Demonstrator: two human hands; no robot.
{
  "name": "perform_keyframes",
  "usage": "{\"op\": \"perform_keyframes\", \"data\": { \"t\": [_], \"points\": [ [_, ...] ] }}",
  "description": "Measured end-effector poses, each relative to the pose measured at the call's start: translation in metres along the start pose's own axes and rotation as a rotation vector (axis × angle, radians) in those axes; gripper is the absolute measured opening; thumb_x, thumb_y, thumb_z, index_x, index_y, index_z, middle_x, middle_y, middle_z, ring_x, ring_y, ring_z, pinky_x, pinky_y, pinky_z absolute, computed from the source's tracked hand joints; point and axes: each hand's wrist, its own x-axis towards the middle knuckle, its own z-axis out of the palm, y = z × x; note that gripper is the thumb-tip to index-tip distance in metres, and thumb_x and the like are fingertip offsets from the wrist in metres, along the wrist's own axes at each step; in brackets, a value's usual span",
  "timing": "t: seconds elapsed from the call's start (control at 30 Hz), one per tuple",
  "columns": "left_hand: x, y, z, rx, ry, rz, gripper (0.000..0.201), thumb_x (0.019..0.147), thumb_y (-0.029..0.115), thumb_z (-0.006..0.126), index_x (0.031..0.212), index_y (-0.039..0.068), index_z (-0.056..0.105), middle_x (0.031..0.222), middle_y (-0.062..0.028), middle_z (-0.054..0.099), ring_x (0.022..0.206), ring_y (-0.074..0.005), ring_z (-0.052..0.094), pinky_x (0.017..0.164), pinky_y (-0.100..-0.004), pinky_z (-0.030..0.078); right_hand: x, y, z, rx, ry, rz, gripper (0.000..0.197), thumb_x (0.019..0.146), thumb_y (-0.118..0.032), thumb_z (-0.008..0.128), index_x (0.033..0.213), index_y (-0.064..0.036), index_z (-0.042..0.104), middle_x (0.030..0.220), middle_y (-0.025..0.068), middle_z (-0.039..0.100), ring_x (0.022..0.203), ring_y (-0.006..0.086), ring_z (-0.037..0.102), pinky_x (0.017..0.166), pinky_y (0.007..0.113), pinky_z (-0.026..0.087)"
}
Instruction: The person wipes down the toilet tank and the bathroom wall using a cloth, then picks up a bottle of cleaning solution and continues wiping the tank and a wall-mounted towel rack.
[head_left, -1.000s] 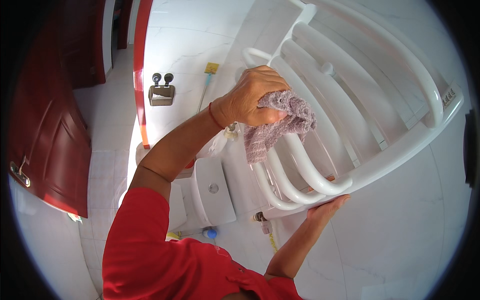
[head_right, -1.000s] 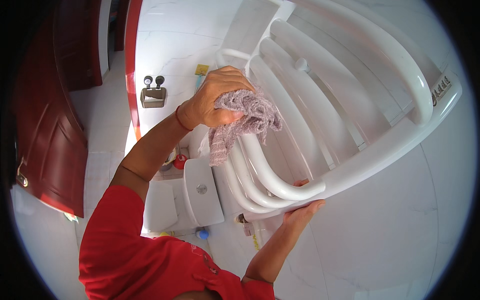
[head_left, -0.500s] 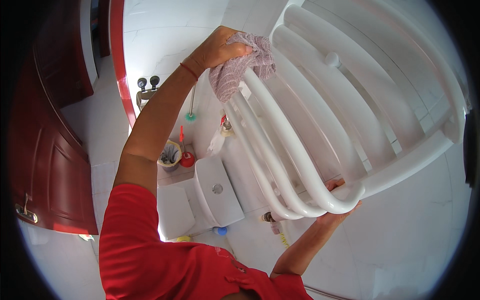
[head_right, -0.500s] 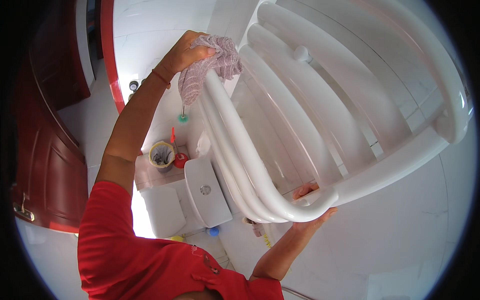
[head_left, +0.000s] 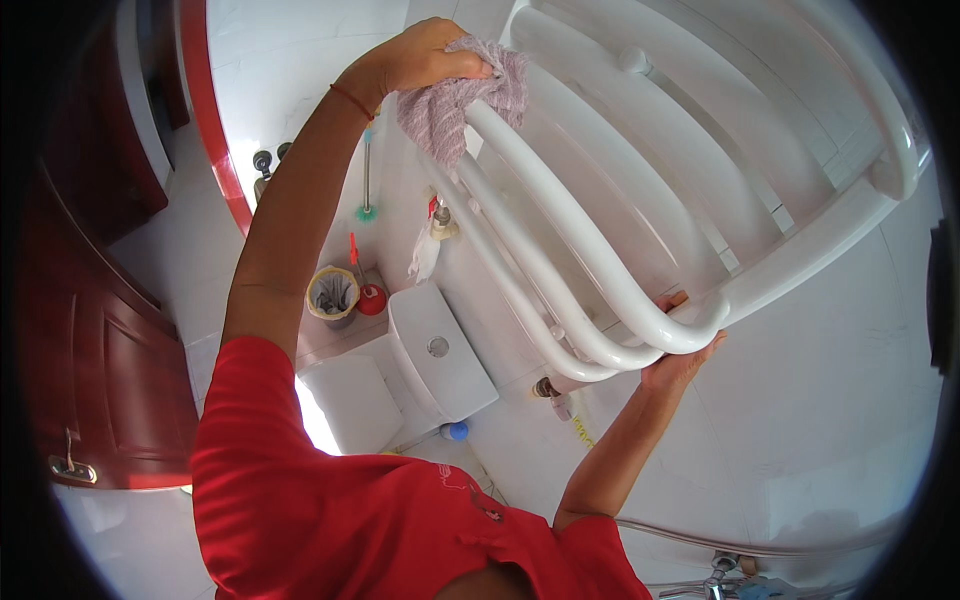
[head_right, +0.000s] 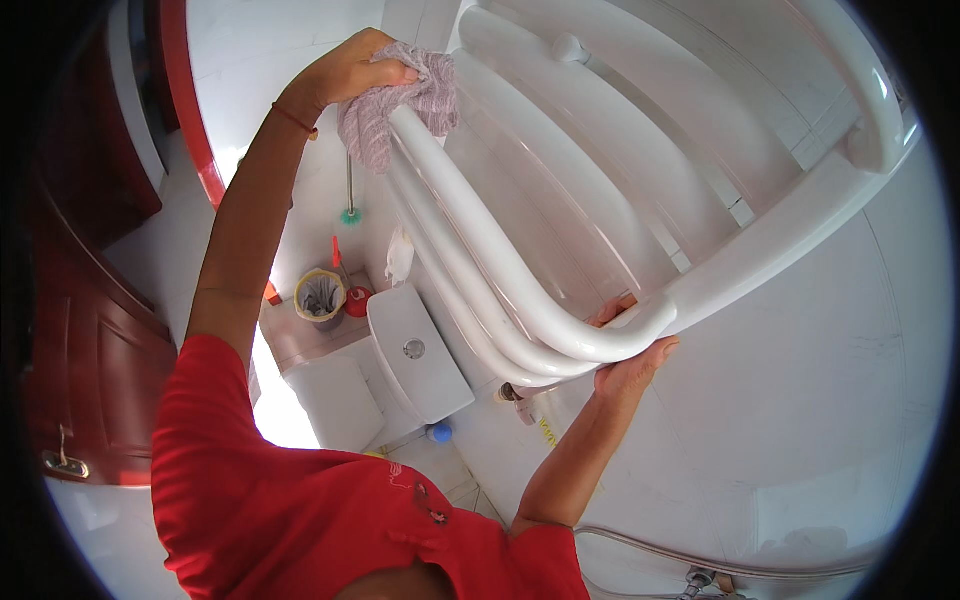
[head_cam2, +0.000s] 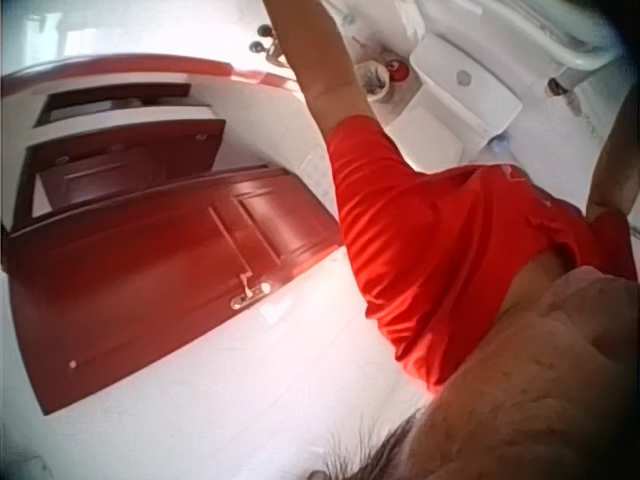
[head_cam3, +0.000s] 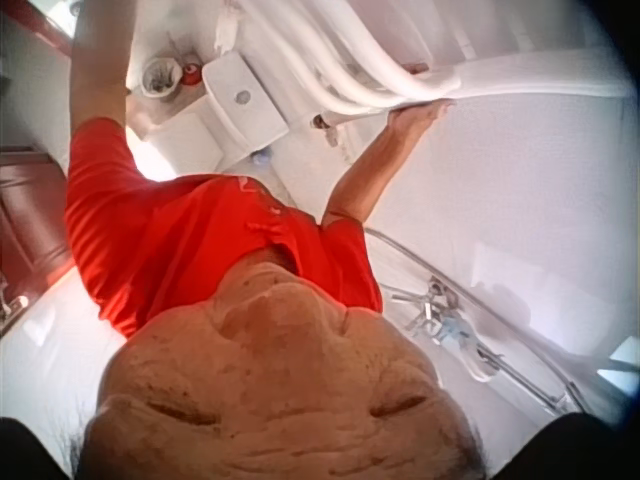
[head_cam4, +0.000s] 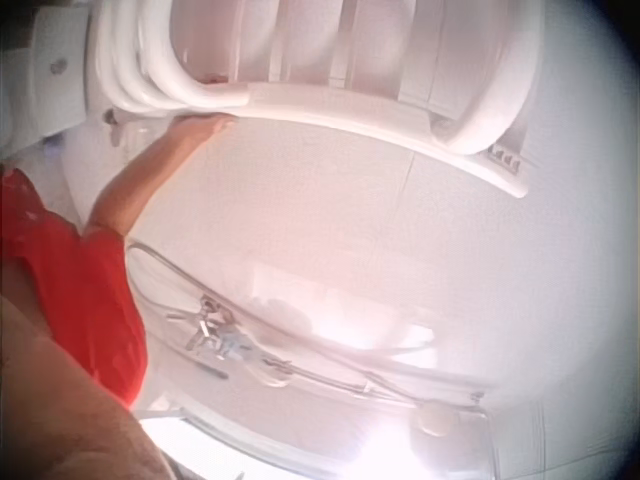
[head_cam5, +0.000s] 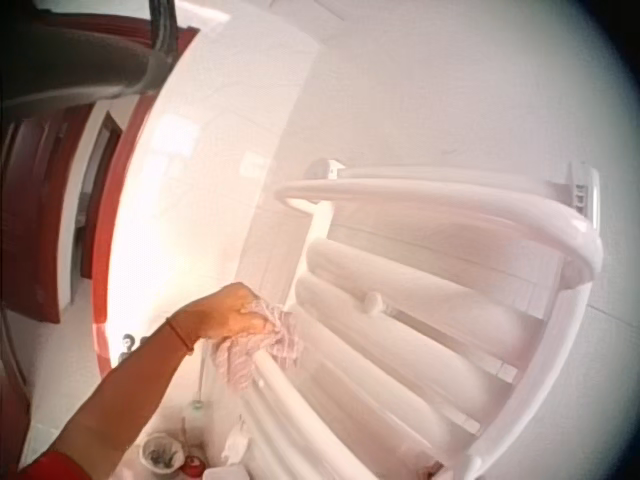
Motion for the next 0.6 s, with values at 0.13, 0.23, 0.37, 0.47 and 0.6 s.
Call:
{"op": "perform_keyframes", "data": {
  "t": [0.13, 0.23, 0.37, 0.47, 0.6],
  "points": [
    [-0.028, 0.039, 0.020, -0.250, 0.091, 0.169, 0.036, 0.072, 0.031, 0.066, 0.086, -0.003, 0.067, 0.071, -0.0085, 0.066, 0.068, -0.0163, 0.058, 0.068, -0.0297, 0.045, 0.001, 0.008, -0.008, 0.061, -0.003, 0.038, 0.065, 0.088, -0.066, 0.035, 0.104, -0.0044, 0.051, 0.083, 0.0089, 0.055, 0.075, 0.0217, 0.054, 0.066, 0.035, 0.047],
    [-0.051, 0.078, 0.036, -0.112, 0.168, 0.182, 0.035, 0.071, 0.029, 0.065, 0.086, -0.003, 0.066, 0.075, -0.0135, 0.067, 0.069, -0.0208, 0.060, 0.068, -0.0315, 0.046, 0.001, 0.014, -0.017, 0.102, 0.021, 0.041, 0.058, 0.092, -0.060, 0.034, 0.112, -0.0073, 0.046, 0.094, 0.0105, 0.059, 0.084, 0.0221, 0.059, 0.077, 0.035, 0.051],
    [-0.070, 0.107, 0.059, -0.021, 0.312, 0.404, 0.034, 0.067, 0.024, 0.065, 0.085, -0.005, 0.065, 0.071, -0.0195, 0.062, 0.066, -0.0315, 0.057, 0.065, -0.0353, 0.045, 0.004, 0.021, -0.023, 0.132, 0.017, 0.119, 0.061, 0.090, -0.062, 0.037, 0.113, -0.0061, 0.046, 0.094, 0.0100, 0.060, 0.086, 0.0218, 0.059, 0.072, 0.035, 0.051],
    [-0.080, 0.131, 0.078, 0.004, 0.378, 0.535, 0.035, 0.063, 0.024, 0.066, 0.082, -0.006, 0.063, 0.066, -0.0190, 0.058, 0.063, -0.0356, 0.053, 0.063, -0.0383, 0.043, 0.002, 0.018, -0.021, 0.140, -0.025, 0.158, 0.061, 0.091, -0.061, 0.036, 0.116, -0.0056, 0.045, 0.098, 0.0098, 0.058, 0.089, 0.0222, 0.058, 0.069, 0.037, 0.052],
    [-0.101, 0.174, 0.108, 0.078, 0.237, 0.588, 0.044, 0.053, 0.028, 0.068, 0.082, -0.005, 0.062, 0.080, -0.0170, 0.064, 0.073, -0.0310, 0.060, 0.073, -0.0365, 0.046, 0.003, 0.015, -0.017, 0.166, 0.011, 0.187, 0.065, 0.091, -0.059, 0.038, 0.127, -0.0050, 0.040, 0.115, 0.0113, 0.054, 0.103, 0.0252, 0.057, 0.082, 0.038, 0.052]
  ]
}}
